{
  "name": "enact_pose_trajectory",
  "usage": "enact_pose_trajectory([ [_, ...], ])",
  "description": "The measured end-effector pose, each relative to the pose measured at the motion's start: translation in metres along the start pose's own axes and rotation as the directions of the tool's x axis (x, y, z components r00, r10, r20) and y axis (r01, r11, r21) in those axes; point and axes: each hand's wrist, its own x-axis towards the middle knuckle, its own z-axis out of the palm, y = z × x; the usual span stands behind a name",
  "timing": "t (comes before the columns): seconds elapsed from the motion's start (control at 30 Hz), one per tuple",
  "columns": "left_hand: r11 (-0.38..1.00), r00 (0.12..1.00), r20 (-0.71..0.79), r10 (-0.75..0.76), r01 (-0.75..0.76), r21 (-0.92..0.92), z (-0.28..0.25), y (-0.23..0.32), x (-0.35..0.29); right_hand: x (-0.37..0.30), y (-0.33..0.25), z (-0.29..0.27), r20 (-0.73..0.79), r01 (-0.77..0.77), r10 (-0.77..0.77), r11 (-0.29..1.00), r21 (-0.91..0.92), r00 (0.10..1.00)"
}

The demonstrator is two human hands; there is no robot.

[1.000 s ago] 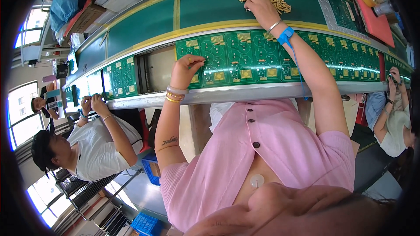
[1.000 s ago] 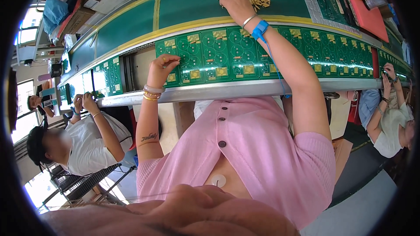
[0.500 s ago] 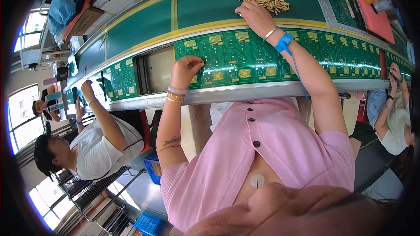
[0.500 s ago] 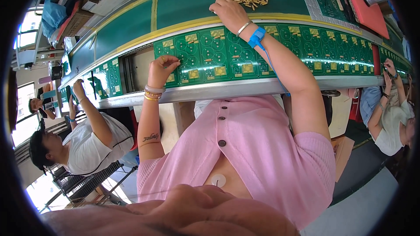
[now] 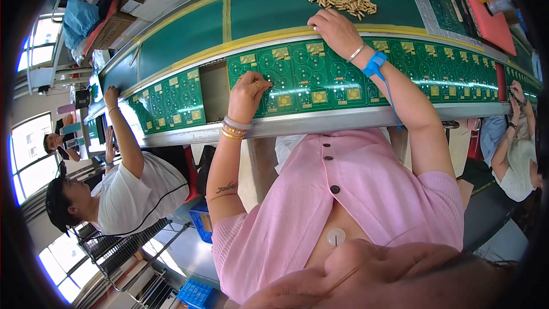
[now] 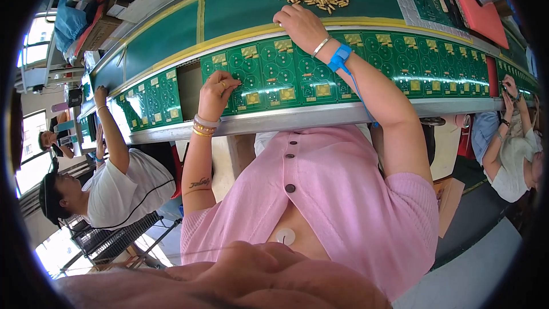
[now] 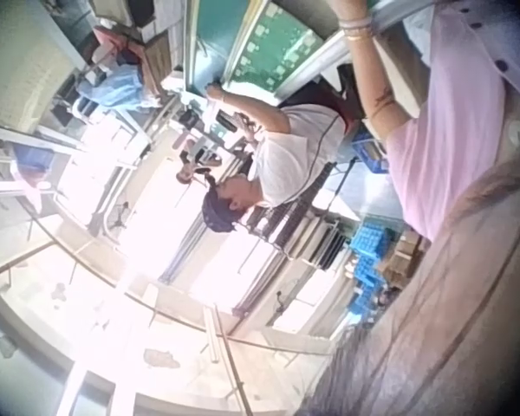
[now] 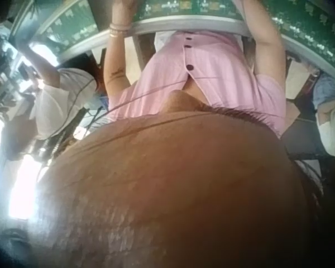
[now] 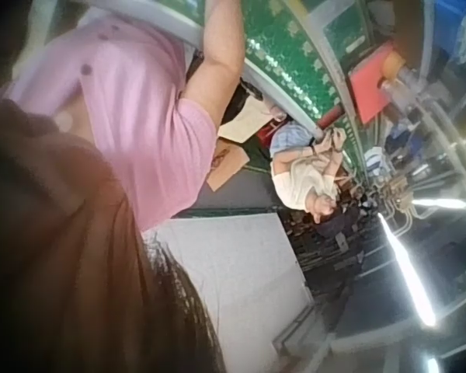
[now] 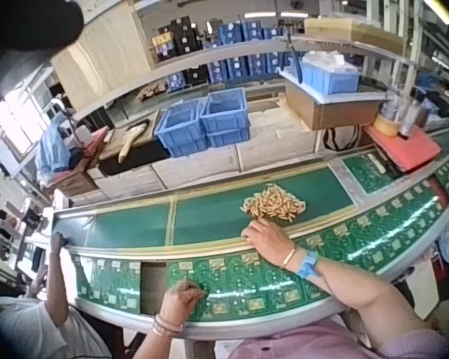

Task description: The person assembles small electronic components onto printed circuit boards by hand, taking components from bins and placing them onto the boards moving along a conveyor belt.

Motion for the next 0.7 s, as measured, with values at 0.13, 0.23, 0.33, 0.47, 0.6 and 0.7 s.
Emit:
enact_pose_trajectory([
  [0.13, 0.993, 0.994, 0.04, 0.104, -0.106, 0.056, -0.007, 0.0, -0.002, -0.021, -0.014, -0.019, 0.053, -0.048, 0.044, 0.995, 0.085, 0.998],
  [0.23, 0.991, 0.989, 0.102, 0.105, -0.113, 0.072, -0.008, 0.001, 0.007, -0.036, -0.028, -0.03, 0.02, -0.02, 0.017, 0.991, 0.132, 1.0],
  [0.33, 0.995, 0.996, -0.045, 0.074, -0.076, -0.058, 0.0, 0.0, 0.054, -0.053, -0.048, -0.033, 0.068, -0.045, 0.03, 0.969, 0.243, 0.997],
  [0.47, 0.973, 0.96, -0.164, 0.226, -0.215, 0.083, 0.036, 0.0, 0.151, -0.061, -0.084, -0.028, 0.152, 0.038, -0.097, 0.935, 0.352, 0.984],
  [0.6, 0.967, 0.951, -0.213, 0.225, -0.191, 0.169, 0.078, -0.014, 0.199, -0.067, -0.089, -0.026, 0.191, 0.051, -0.128, 0.93, 0.363, 0.973],
  [0.7, 0.972, 0.977, -0.135, 0.168, -0.141, 0.189, 0.077, -0.019, 0.2, -0.065, -0.084, -0.028, 0.168, 0.031, -0.104, 0.921, 0.389, 0.98],
])
